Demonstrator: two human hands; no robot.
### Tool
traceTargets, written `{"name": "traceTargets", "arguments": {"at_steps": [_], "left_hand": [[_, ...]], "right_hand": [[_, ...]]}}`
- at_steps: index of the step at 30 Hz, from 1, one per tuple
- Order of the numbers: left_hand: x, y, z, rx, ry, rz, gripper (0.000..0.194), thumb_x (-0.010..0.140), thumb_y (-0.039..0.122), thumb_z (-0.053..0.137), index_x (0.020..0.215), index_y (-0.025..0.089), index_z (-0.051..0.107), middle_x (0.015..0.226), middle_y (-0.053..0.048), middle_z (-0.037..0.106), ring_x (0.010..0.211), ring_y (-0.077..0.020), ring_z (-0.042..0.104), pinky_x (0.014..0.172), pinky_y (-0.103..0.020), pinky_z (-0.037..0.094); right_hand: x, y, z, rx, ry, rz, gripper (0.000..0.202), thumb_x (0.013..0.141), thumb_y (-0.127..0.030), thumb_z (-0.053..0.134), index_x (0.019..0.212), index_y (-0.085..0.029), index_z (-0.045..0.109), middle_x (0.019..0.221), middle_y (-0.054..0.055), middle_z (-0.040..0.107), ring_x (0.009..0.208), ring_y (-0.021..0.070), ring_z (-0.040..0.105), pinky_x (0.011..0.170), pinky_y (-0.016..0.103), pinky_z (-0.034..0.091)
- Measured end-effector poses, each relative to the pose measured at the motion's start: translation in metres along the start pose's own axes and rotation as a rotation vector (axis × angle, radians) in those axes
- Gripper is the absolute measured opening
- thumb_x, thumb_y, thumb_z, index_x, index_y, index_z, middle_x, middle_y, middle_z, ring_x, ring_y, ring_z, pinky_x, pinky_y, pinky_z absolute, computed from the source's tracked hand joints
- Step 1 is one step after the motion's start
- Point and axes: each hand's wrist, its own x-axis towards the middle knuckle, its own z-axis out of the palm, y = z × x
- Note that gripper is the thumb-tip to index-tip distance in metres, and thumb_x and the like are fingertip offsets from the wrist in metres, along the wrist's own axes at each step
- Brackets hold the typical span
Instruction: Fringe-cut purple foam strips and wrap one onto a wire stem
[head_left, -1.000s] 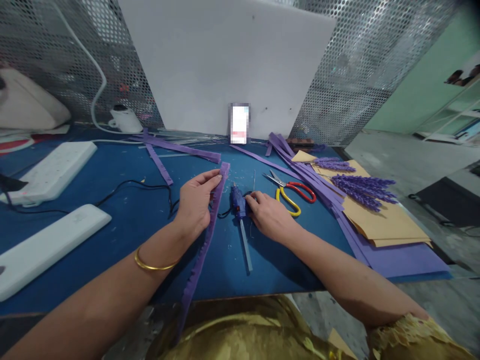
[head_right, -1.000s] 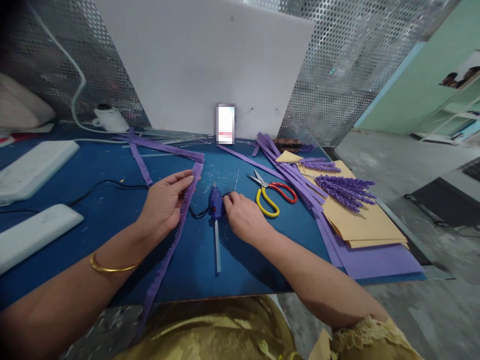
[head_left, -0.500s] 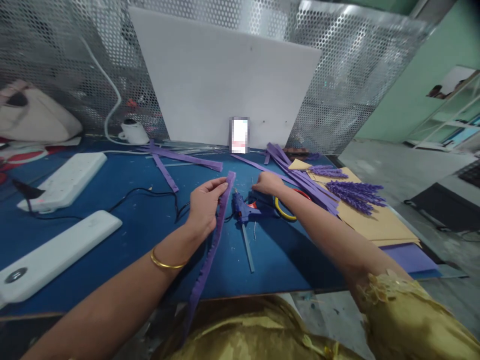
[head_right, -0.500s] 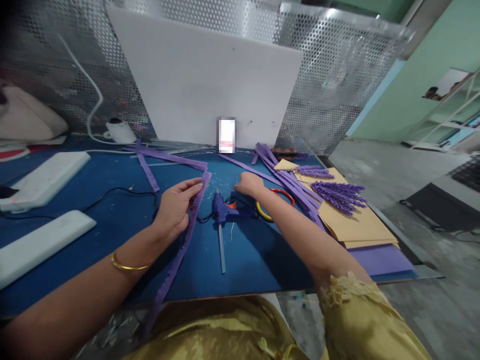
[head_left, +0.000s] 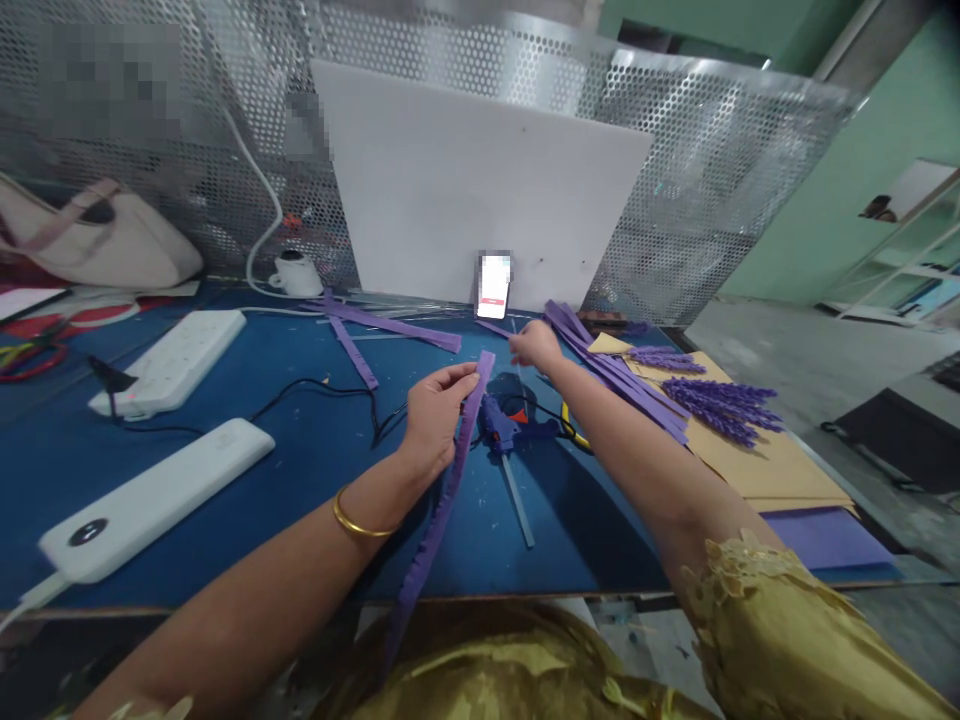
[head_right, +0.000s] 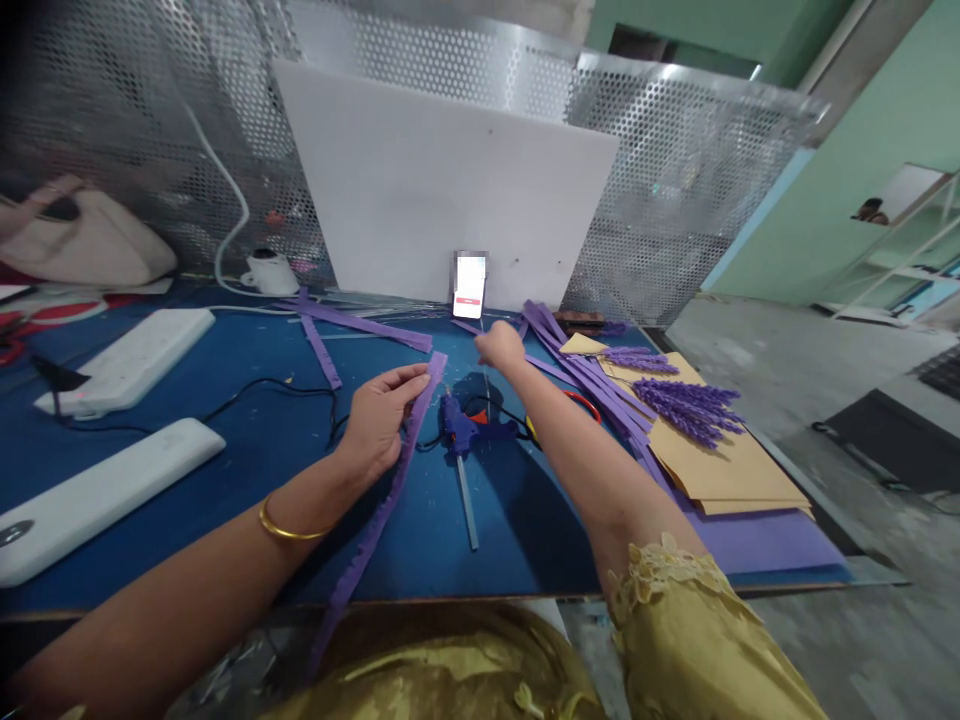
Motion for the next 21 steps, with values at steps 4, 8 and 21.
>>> {"name": "traceTargets", "arguments": {"at_steps": [4,8,21], "left_hand": [[0.000,0.001,0.000,-0.020,0.005,-0.003,0.023,0.055,0.021,0.081,0.077,0.015,0.076,0.065,0.001,0.070,0.055,-0.0088,0.057,0.056,-0.022,0.046],[-0.003,0.004,0.001,-0.036,-0.018,-0.011,0.022,0.056,0.020,0.080,0.078,0.016,0.076,0.070,0.000,0.072,0.059,-0.0090,0.059,0.059,-0.021,0.047],[-0.017,0.008,0.005,0.070,-0.136,-0.051,0.022,0.060,0.018,0.076,0.082,0.018,0.079,0.070,0.001,0.073,0.056,-0.0094,0.057,0.054,-0.020,0.046]], "right_hand": [[0.005,-0.016,-0.039,0.168,0.270,-0.203,0.028,0.102,-0.014,0.036,0.125,-0.017,0.052,0.105,0.007,0.064,0.080,0.0130,0.065,0.073,0.029,0.054],[-0.039,-0.018,-0.078,0.212,0.481,-0.621,0.023,0.095,-0.014,0.045,0.109,-0.023,0.059,0.080,-0.001,0.060,0.069,0.0127,0.058,0.067,0.026,0.047],[-0.136,0.025,-0.063,0.086,0.011,-0.607,0.017,0.093,-0.020,0.052,0.093,-0.019,0.070,0.083,0.005,0.066,0.069,0.0163,0.058,0.063,0.028,0.044]]}}
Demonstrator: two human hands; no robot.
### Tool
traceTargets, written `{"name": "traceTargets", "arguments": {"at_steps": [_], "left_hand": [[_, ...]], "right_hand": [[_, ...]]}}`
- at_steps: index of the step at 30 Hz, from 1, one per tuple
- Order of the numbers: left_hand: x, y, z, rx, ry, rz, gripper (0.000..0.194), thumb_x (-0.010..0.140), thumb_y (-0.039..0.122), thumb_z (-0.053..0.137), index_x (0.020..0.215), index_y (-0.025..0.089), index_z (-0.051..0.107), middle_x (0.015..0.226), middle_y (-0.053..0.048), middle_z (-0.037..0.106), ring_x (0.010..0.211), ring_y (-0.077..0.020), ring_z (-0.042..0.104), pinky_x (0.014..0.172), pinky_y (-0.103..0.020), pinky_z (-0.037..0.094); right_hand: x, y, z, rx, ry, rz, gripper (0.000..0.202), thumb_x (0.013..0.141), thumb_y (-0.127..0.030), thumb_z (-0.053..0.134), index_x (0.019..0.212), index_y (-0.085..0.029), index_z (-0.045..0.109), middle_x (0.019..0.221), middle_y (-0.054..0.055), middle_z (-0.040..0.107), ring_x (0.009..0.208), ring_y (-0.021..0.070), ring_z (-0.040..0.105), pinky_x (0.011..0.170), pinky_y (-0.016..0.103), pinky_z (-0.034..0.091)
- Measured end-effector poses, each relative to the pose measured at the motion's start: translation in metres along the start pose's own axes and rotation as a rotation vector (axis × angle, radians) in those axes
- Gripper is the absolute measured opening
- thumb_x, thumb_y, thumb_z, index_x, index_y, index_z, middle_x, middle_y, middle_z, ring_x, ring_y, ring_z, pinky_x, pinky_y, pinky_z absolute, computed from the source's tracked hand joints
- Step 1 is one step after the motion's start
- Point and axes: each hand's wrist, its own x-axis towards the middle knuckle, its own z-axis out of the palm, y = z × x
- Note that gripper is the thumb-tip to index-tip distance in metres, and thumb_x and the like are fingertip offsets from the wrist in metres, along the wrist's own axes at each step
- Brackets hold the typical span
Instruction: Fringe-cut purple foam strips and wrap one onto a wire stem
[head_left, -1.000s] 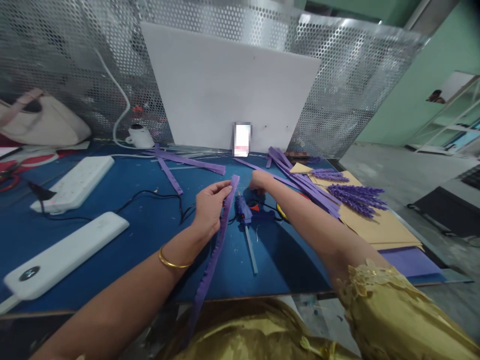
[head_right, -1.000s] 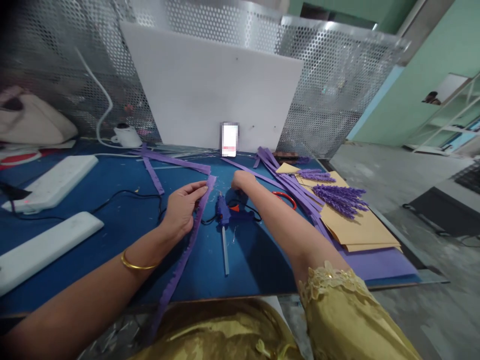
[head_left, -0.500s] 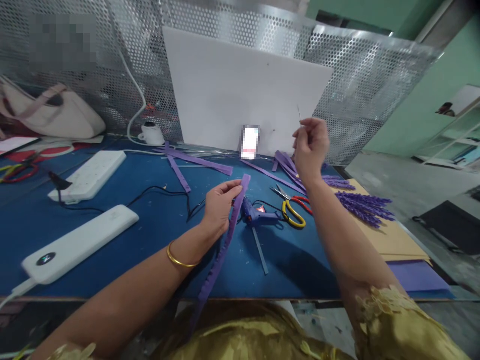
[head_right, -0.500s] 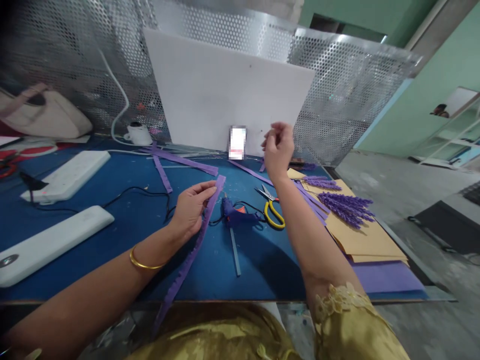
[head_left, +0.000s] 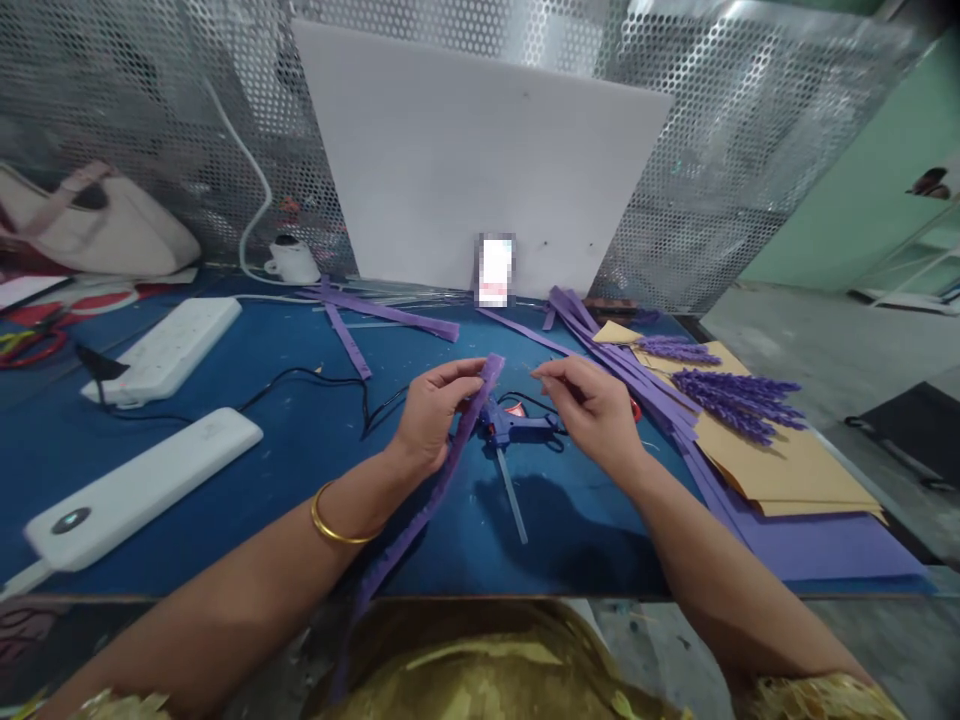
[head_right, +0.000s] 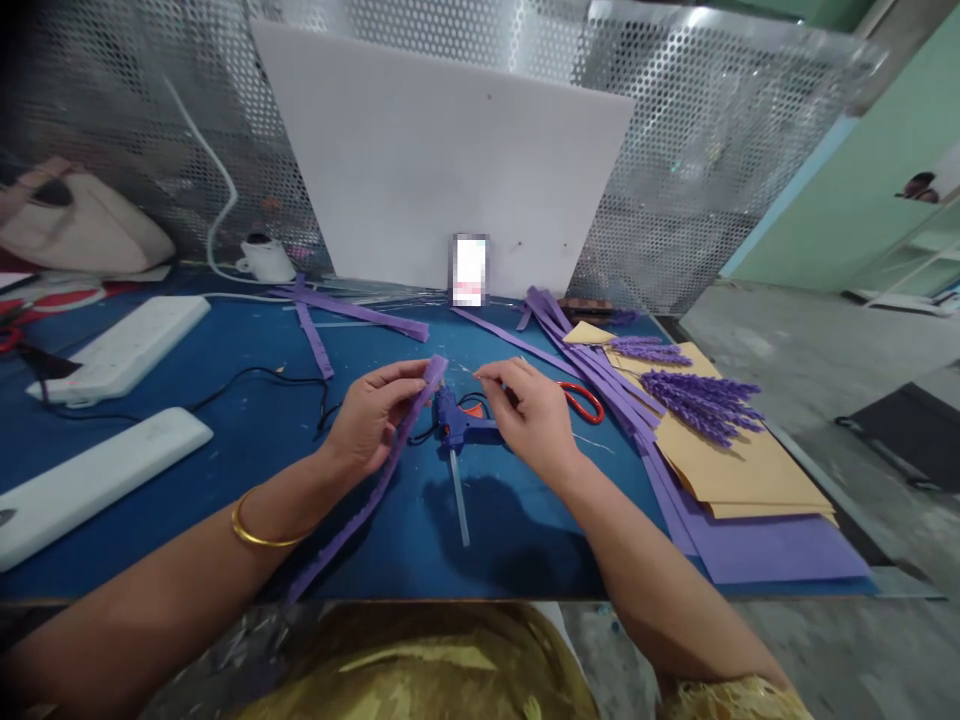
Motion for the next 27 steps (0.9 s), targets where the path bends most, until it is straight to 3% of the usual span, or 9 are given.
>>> {"name": "traceTargets", "arguments": {"at_steps": [5,11,15,21,27], "left_hand": [[-0.006,-0.005,0.001,0.064,-0.067,-0.016,0.019,0.063,0.019,0.077,0.081,0.019,0.080,0.076,0.000,0.076,0.065,-0.0103,0.061,0.062,-0.020,0.048],[-0.010,-0.010,0.003,0.118,-0.094,-0.012,0.017,0.066,0.019,0.074,0.083,0.020,0.080,0.080,0.000,0.076,0.069,-0.0109,0.062,0.067,-0.020,0.048],[-0.010,-0.011,0.002,0.116,-0.084,-0.016,0.017,0.066,0.018,0.074,0.082,0.021,0.080,0.078,0.000,0.075,0.068,-0.0106,0.061,0.067,-0.020,0.048],[-0.011,-0.010,0.002,0.081,-0.124,-0.031,0.015,0.072,0.027,0.068,0.079,0.018,0.078,0.070,-0.001,0.072,0.064,-0.0124,0.060,0.060,-0.021,0.045],[-0.010,-0.009,0.003,0.210,-0.058,-0.002,0.016,0.066,0.032,0.079,0.067,0.016,0.075,0.062,0.000,0.066,0.057,-0.0105,0.051,0.053,-0.022,0.037]], "right_hand": [[-0.004,-0.002,0.004,0.083,0.000,0.101,0.014,0.089,-0.021,0.058,0.086,-0.020,0.072,0.078,0.004,0.064,0.070,0.0168,0.057,0.062,0.029,0.042],[-0.006,-0.004,0.007,0.288,-0.087,0.304,0.016,0.083,-0.022,0.059,0.091,-0.017,0.072,0.055,-0.004,0.054,0.045,0.0103,0.048,0.046,0.024,0.037],[-0.003,-0.006,0.006,0.420,-0.125,0.388,0.020,0.080,-0.024,0.060,0.093,-0.015,0.072,0.049,-0.007,0.048,0.040,0.0087,0.045,0.042,0.023,0.036],[-0.004,-0.005,0.008,0.500,-0.121,0.421,0.018,0.077,-0.023,0.062,0.091,-0.016,0.072,0.049,-0.008,0.048,0.040,0.0080,0.045,0.042,0.023,0.036],[-0.007,-0.006,0.013,0.479,-0.132,0.388,0.018,0.078,-0.019,0.062,0.092,-0.016,0.073,0.049,-0.008,0.049,0.041,0.0081,0.046,0.043,0.023,0.036]]}}
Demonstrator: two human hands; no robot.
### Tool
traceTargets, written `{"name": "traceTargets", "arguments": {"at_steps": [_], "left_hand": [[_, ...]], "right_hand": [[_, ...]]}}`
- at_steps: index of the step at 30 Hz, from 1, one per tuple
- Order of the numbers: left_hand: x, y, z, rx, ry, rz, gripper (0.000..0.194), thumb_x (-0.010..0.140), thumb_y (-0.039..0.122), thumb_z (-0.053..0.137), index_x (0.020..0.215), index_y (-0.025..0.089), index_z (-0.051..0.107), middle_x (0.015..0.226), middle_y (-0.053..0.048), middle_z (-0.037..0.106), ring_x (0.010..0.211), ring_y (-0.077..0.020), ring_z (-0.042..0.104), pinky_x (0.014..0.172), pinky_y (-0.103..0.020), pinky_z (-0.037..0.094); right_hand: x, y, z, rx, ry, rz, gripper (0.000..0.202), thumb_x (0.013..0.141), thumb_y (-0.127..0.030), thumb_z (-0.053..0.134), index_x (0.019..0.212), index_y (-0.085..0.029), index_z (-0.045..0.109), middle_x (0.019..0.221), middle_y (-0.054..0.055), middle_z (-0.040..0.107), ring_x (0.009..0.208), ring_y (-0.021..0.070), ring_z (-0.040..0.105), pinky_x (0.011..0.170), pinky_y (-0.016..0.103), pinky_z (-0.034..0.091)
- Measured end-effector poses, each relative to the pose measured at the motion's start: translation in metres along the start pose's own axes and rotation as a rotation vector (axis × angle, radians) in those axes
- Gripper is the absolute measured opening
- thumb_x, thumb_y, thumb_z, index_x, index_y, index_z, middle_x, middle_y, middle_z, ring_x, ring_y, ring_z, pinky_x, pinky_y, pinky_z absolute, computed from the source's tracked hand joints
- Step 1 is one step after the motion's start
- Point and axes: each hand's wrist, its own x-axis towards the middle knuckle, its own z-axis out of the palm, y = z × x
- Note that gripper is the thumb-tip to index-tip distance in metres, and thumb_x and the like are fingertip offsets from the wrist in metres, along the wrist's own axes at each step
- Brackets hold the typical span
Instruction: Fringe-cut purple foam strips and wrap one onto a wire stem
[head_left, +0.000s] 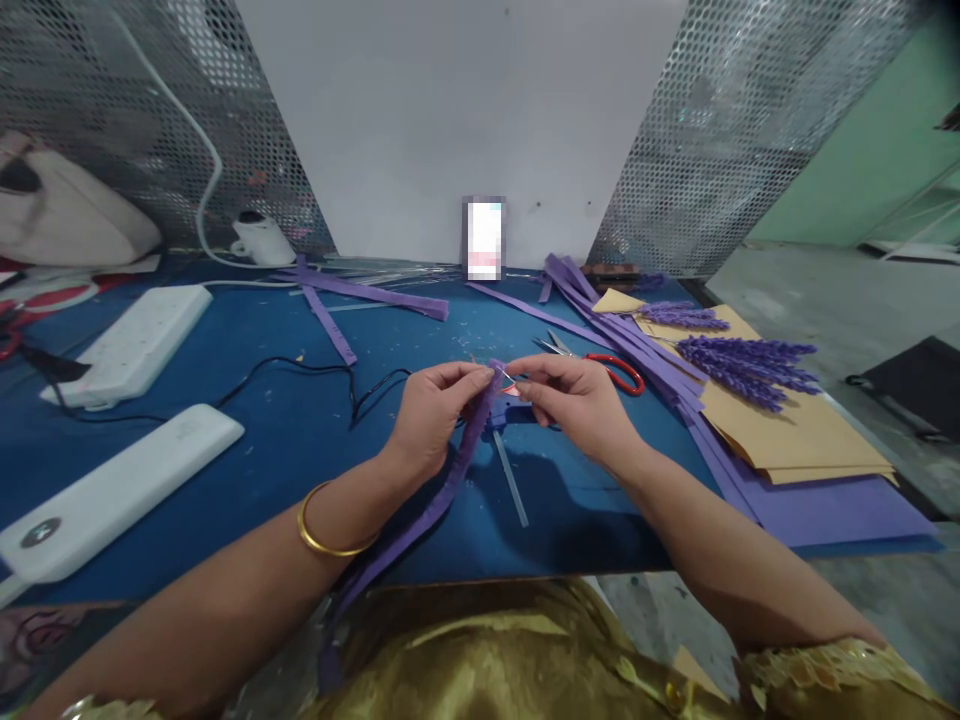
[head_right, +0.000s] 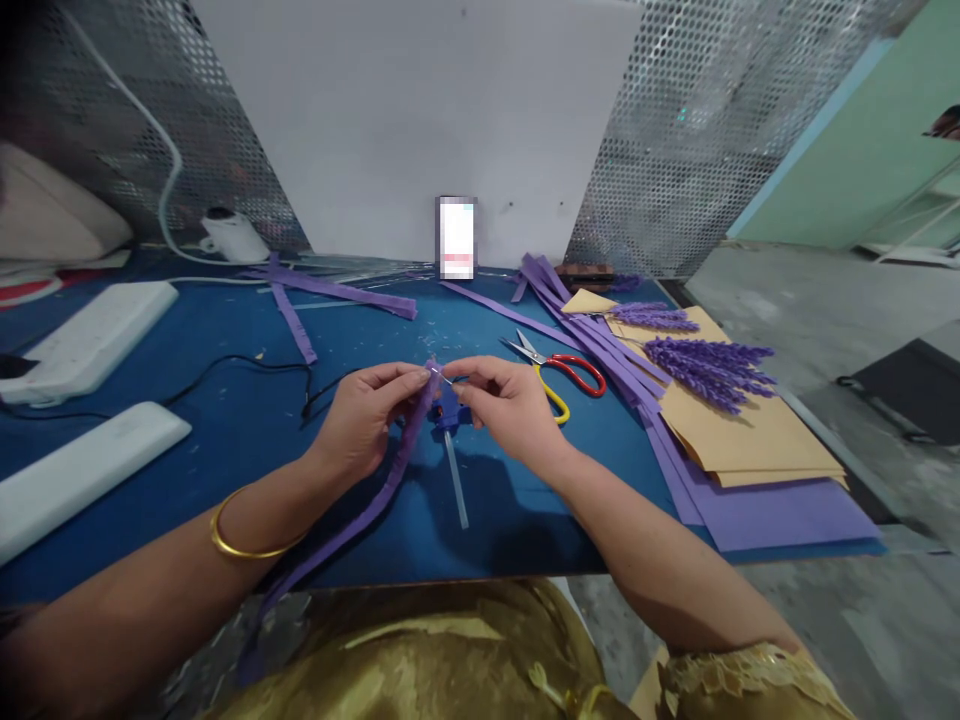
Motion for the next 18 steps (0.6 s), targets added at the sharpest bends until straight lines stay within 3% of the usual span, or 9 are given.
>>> {"name": "traceTargets", "arguments": {"at_steps": [9,14,18], "left_hand": [[-0.001,0.001,0.001,-0.004,0.007,-0.006,0.014,0.067,0.029,0.075,0.062,0.016,0.073,0.058,0.000,0.063,0.054,-0.0106,0.049,0.053,-0.023,0.035],[0.000,-0.001,0.000,-0.026,-0.020,-0.022,0.016,0.067,0.030,0.075,0.060,0.016,0.072,0.056,0.001,0.060,0.052,-0.0094,0.046,0.051,-0.023,0.034],[0.001,-0.001,-0.001,-0.049,-0.063,-0.054,0.026,0.069,0.036,0.076,0.056,0.016,0.068,0.054,0.001,0.057,0.050,-0.0093,0.043,0.049,-0.024,0.032]], "right_hand": [[-0.005,0.003,0.004,-0.192,0.084,-0.143,0.020,0.083,-0.015,0.058,0.091,-0.021,0.075,0.061,-0.003,0.052,0.055,0.0123,0.050,0.053,0.026,0.041],[-0.009,0.006,0.003,-0.576,0.116,-0.408,0.030,0.092,-0.012,0.048,0.102,-0.019,0.075,0.071,0.001,0.051,0.061,0.0136,0.053,0.057,0.026,0.040],[-0.011,0.010,0.003,-0.945,0.141,-0.568,0.035,0.094,-0.011,0.044,0.108,-0.022,0.075,0.074,0.005,0.057,0.059,0.0146,0.050,0.050,0.028,0.031]]}}
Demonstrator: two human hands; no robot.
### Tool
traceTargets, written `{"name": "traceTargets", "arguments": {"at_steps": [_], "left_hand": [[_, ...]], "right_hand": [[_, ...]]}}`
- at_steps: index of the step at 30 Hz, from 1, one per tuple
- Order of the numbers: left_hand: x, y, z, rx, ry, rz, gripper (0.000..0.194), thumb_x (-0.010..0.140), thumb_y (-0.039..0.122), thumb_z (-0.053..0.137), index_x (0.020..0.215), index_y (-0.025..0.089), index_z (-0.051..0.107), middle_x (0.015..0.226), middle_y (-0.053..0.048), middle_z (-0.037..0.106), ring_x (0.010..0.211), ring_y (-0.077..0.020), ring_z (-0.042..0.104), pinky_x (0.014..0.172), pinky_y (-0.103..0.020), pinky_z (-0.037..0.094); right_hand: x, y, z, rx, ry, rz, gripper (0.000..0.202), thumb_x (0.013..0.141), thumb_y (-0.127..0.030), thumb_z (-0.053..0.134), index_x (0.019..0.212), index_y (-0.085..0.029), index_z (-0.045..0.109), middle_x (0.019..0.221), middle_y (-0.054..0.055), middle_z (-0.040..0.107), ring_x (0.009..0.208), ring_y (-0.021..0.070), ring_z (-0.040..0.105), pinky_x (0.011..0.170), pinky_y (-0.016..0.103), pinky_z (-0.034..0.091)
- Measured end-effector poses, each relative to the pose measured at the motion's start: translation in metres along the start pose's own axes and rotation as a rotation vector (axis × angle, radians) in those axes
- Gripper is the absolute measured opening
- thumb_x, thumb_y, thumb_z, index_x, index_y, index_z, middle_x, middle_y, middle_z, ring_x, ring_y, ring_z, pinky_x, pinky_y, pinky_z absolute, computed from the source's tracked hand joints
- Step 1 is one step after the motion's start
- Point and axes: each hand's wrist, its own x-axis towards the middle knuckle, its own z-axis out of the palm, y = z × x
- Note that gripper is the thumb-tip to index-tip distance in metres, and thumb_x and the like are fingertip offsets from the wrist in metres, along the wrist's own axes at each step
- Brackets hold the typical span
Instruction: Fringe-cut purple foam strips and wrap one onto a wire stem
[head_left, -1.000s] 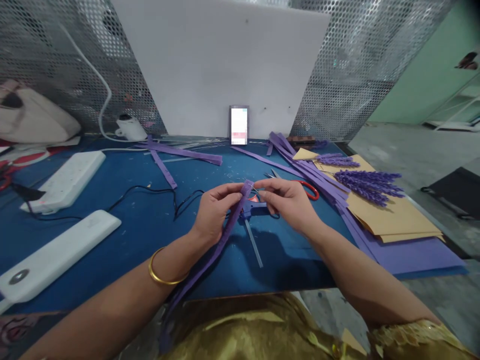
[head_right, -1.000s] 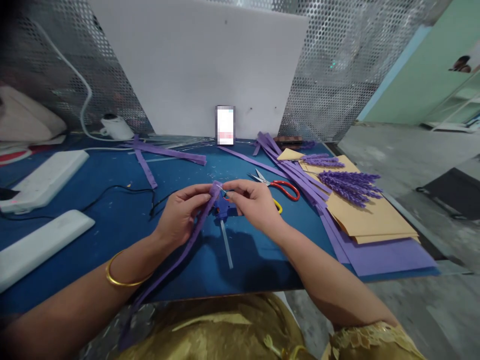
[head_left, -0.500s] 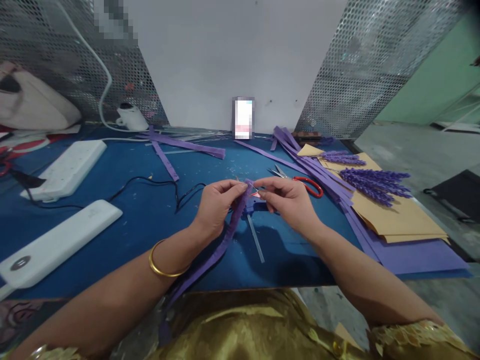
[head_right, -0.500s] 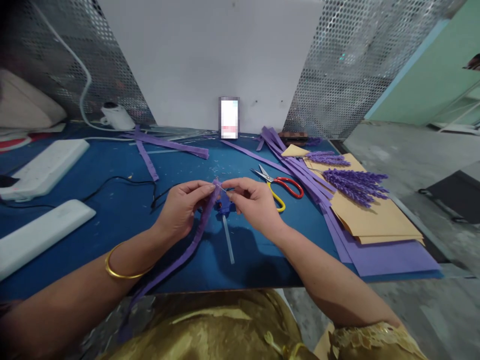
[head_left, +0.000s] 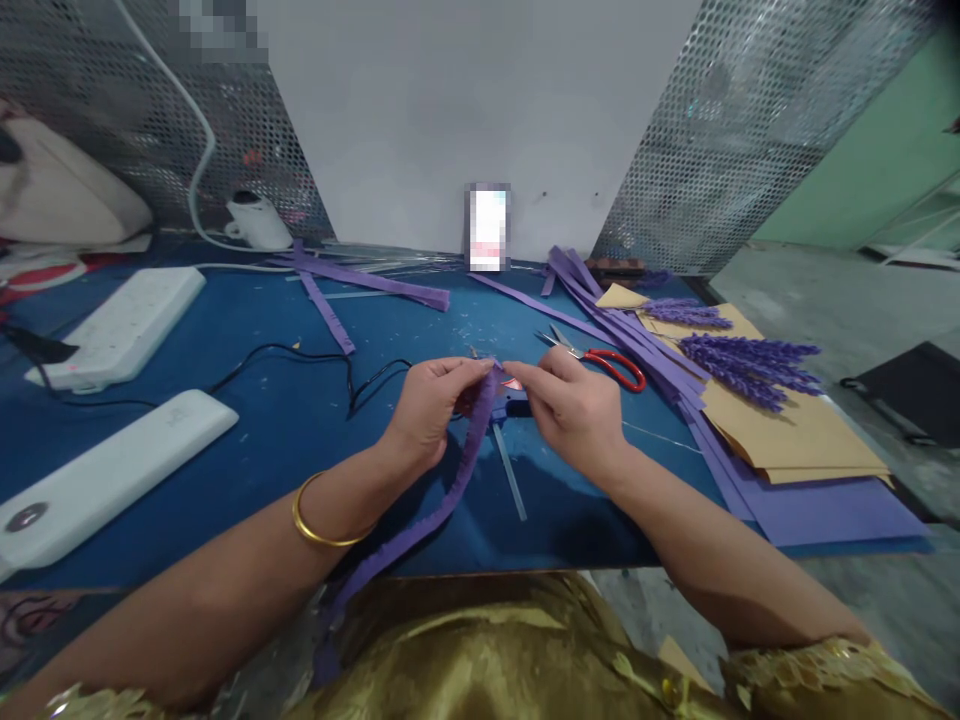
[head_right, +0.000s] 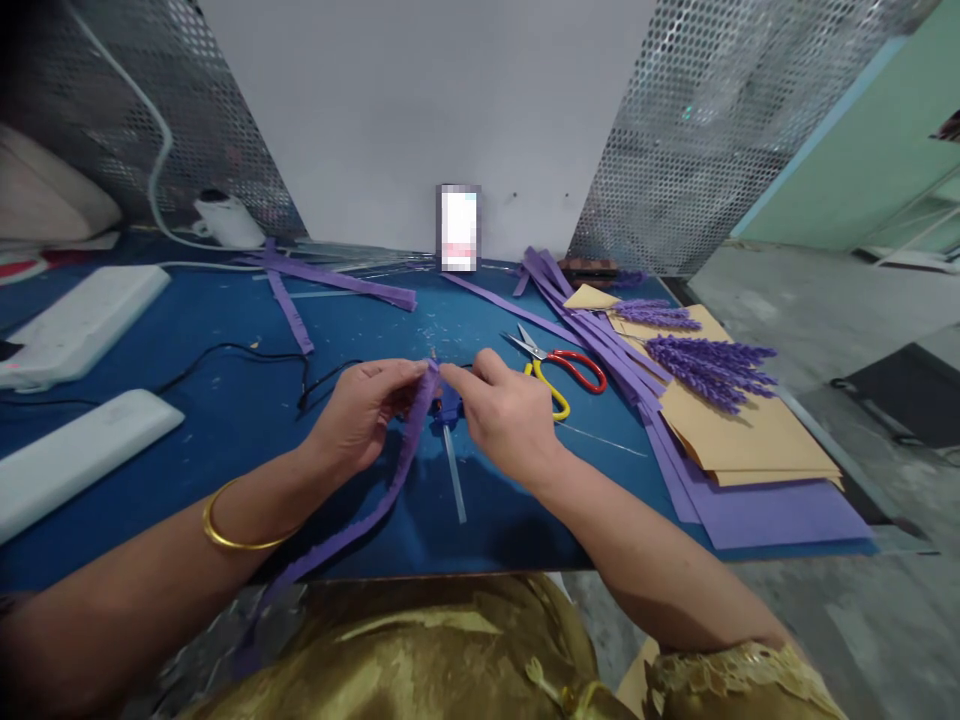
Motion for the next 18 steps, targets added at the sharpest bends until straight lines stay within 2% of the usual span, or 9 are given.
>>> {"name": "traceTargets", "arguments": {"at_steps": [3,6,9,13,18], "left_hand": [[0.0014,-0.0011,-0.0007,0.016,0.006,-0.002,0.028,0.067,0.038,0.079,0.055,0.016,0.067,0.054,0.002,0.055,0.050,-0.0085,0.041,0.049,-0.023,0.030],[0.0030,-0.0031,-0.0015,0.051,0.036,-0.012,0.022,0.066,0.035,0.079,0.060,0.015,0.070,0.055,0.002,0.056,0.051,-0.0087,0.042,0.049,-0.023,0.030],[0.0040,-0.0036,-0.0018,0.081,0.056,-0.013,0.018,0.066,0.032,0.077,0.061,0.015,0.071,0.055,0.002,0.058,0.051,-0.0090,0.043,0.049,-0.024,0.030],[0.0043,-0.0020,-0.0014,0.113,0.075,0.015,0.015,0.064,0.030,0.076,0.061,0.016,0.072,0.057,0.001,0.061,0.052,-0.0102,0.047,0.050,-0.024,0.033],[0.0052,-0.0030,-0.0021,0.213,0.092,0.054,0.014,0.066,0.030,0.075,0.065,0.016,0.073,0.058,0.000,0.064,0.051,-0.0107,0.048,0.050,-0.024,0.034]], "right_hand": [[-0.0014,0.0009,0.0026,-0.164,-0.025,-0.071,0.036,0.096,-0.013,0.042,0.108,-0.024,0.075,0.072,0.005,0.060,0.053,0.0138,0.043,0.048,0.031,0.022],[-0.0025,0.0003,0.0044,-0.160,-0.048,-0.075,0.034,0.098,-0.018,0.042,0.107,-0.024,0.075,0.073,0.006,0.062,0.053,0.0136,0.041,0.050,0.032,0.021],[-0.0040,-0.0014,0.0054,-0.120,-0.068,-0.049,0.035,0.099,-0.019,0.041,0.107,-0.024,0.075,0.075,0.006,0.063,0.055,0.0142,0.043,0.051,0.033,0.023],[-0.0053,-0.0031,0.0061,-0.030,-0.082,0.057,0.032,0.097,-0.018,0.043,0.113,-0.021,0.071,0.082,0.008,0.066,0.058,0.0154,0.049,0.052,0.031,0.028],[-0.0025,-0.0021,0.0065,0.194,-0.095,0.209,0.025,0.092,-0.018,0.052,0.111,-0.019,0.069,0.086,0.007,0.069,0.075,0.0194,0.062,0.062,0.029,0.042]]}}
